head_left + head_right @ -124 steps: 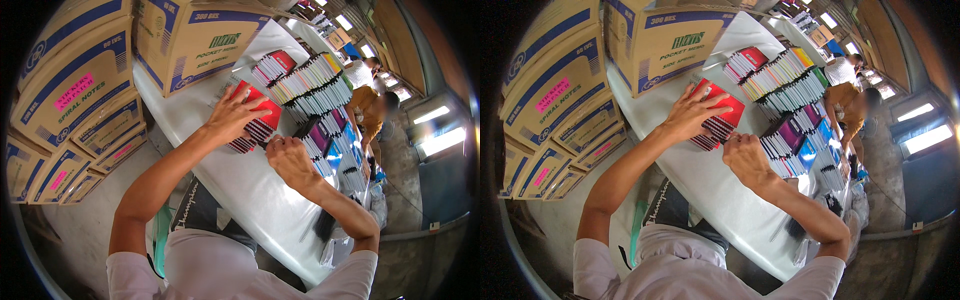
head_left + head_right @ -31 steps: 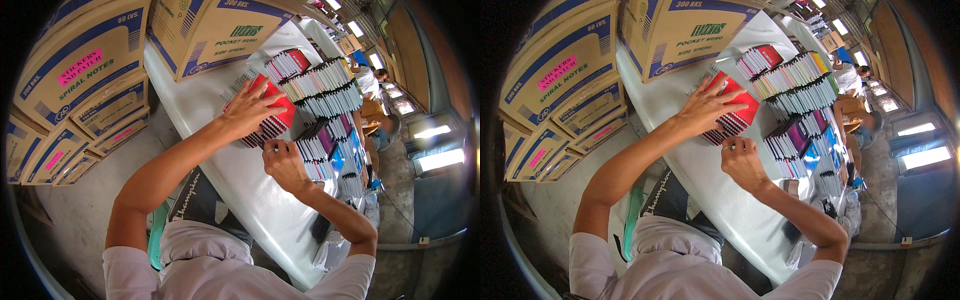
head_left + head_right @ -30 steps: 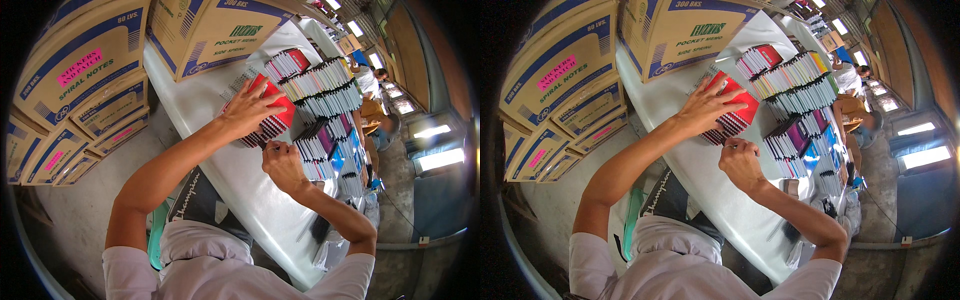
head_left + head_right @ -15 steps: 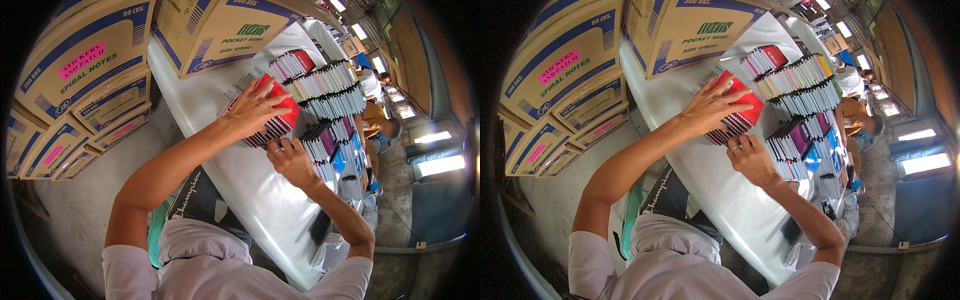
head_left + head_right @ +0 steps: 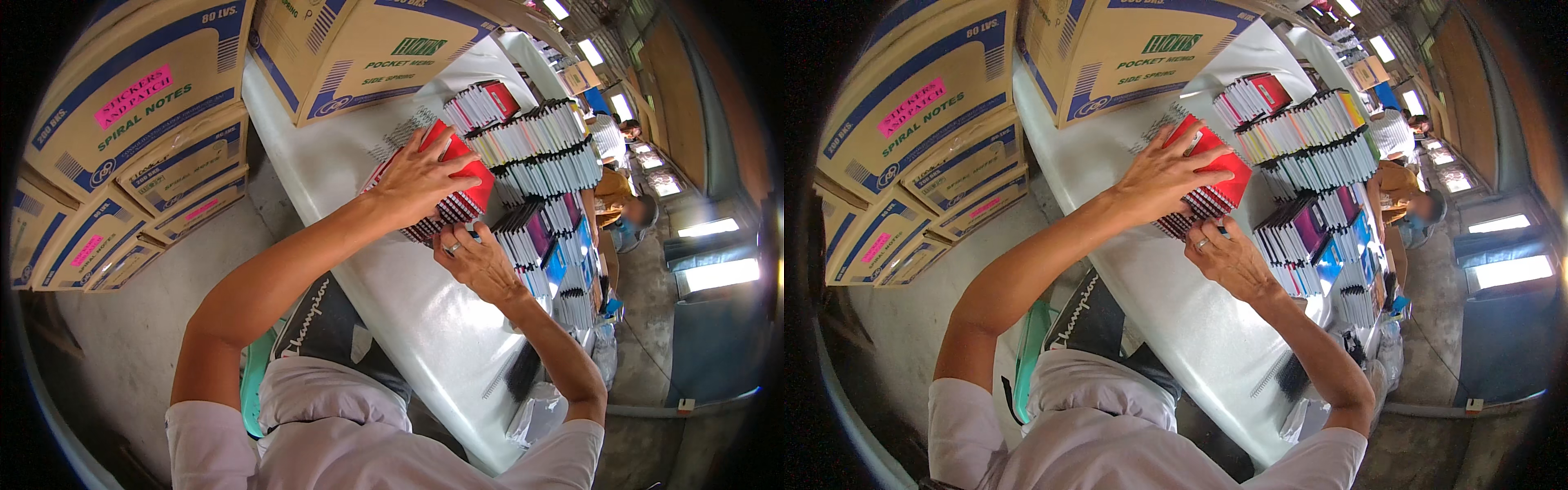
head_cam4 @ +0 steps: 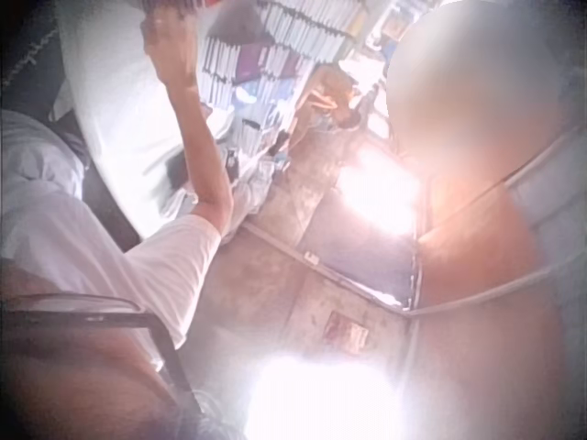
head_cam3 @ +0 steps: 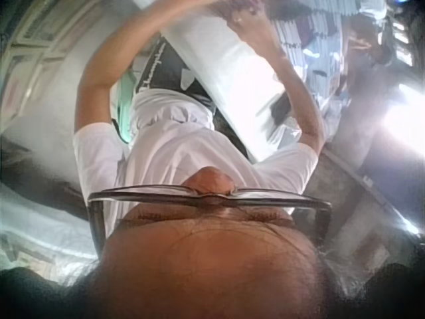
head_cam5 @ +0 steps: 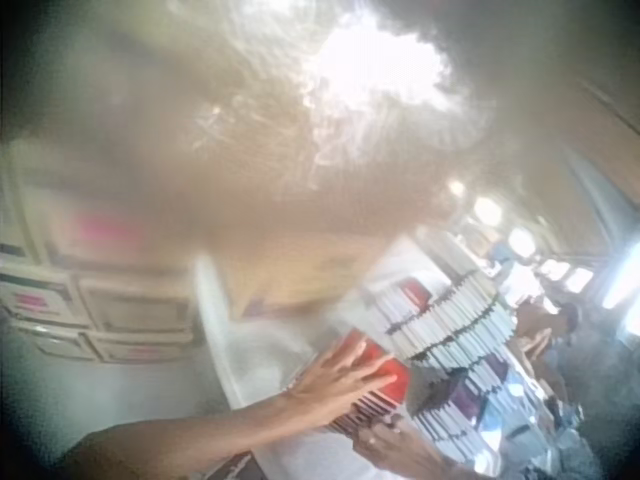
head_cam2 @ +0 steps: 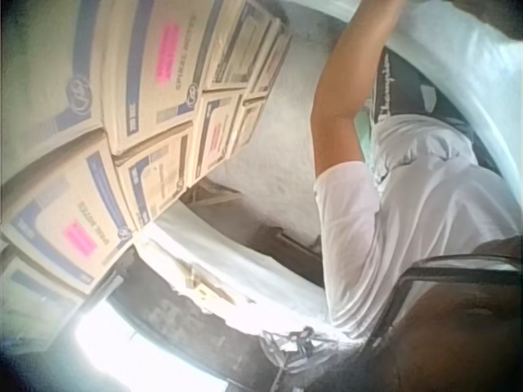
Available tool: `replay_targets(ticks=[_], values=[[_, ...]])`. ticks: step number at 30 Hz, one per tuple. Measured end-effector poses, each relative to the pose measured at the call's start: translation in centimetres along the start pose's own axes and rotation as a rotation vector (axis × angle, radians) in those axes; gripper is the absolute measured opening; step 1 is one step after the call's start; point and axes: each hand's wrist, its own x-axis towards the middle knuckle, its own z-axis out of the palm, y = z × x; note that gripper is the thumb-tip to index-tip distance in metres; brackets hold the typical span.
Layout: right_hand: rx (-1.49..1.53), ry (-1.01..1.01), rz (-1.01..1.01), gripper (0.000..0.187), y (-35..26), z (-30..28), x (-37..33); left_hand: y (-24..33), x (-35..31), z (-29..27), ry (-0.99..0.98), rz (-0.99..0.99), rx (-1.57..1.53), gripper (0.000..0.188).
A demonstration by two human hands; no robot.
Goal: The person cuts the ends of metal spiral coils on a stack of notebooks using pliers, organizes the notebooks into smaller stacks by color, and places the stacks into a cardboard box.
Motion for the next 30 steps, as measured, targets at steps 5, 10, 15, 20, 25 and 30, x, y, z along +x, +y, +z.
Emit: replay_targets(ticks=[5,10,15,20,25,30], values=[[-0.027,-0.083,0.069,0.031,-1.5,-0.3,0.2,-0.1,0.0,-0.4,-0.042,-0.006,-0.012,0.078],[-0.014,0.015,0.002,0.02,-0.4,-1.0,0.6,-0.1,0.0,-0.2,-0.021,0.004,-0.001,0.079],[0.033,-0.192,0.138,0.016,-1.5,-0.8,1.0,0.0,0.1,-0.2,-0.016,0.007,0.001,0.079],[0.032,-0.393,0.371,0.023,-3.7,-0.7,1.6,-0.2,-0.1,-0.2,0.011,-0.007,0.002,0.081],[0.023,-0.088,0.112,0.023,-0.9,-1.8,1.2,0.0,0.0,-0.1,-0.026,-0.013,0.021,0.076],[0.026,-0.014,-0.025,0.019,-0.4,0.0,0.5,0.0,0.1,0.5,0.021,-0.007,0.025,0.075]])
